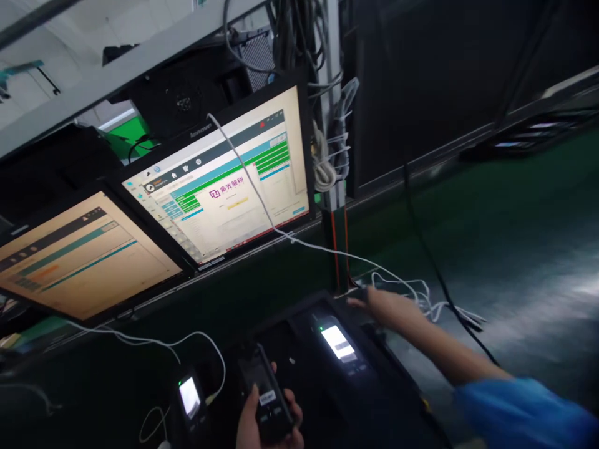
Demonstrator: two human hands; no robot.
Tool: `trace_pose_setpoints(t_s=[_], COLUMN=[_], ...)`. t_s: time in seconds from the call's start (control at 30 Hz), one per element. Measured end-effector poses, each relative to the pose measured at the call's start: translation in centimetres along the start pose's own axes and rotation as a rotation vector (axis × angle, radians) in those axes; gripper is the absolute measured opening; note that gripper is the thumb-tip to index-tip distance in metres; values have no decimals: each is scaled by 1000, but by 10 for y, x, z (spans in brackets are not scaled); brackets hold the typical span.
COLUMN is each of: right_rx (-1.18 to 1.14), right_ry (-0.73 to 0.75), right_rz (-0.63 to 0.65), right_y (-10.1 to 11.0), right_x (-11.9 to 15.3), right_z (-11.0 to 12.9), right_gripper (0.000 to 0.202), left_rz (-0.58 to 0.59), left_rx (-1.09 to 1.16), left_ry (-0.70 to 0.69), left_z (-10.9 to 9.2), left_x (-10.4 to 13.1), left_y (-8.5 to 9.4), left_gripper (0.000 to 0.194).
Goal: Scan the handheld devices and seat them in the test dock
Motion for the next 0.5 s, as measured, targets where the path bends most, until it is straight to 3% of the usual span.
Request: trace_pose_setpoints(t_s=[0.1,0.2,0.33,0.5], right_rx=[-92,-342,-512,-602], right_ry=[114,380,726,839], right_rz=[61,139,198,103], right_y=[33,48,39,23], right_x=[15,60,117,135], right_z=[43,99,152,171], right_gripper=[21,16,24,27], left_rz=[0,-13,-23,-1], left_rx=[-25,-38,-95,-170], left_ry=[25,-25,-109,-155], left_z=[4,4,4,5], left_x=[0,-1,0,5], left_y=[-1,-6,-10,-7], left_gripper=[39,40,55,66])
Point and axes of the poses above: each hand's wrist, its own x-axis away from the middle knuckle, its own y-axis out of the back of the hand, z = x × y, the point moved 6 cm from there along -x, towards the middle knuckle, and after that the axes turned 8 degrees about x, right-handed, at the moved point
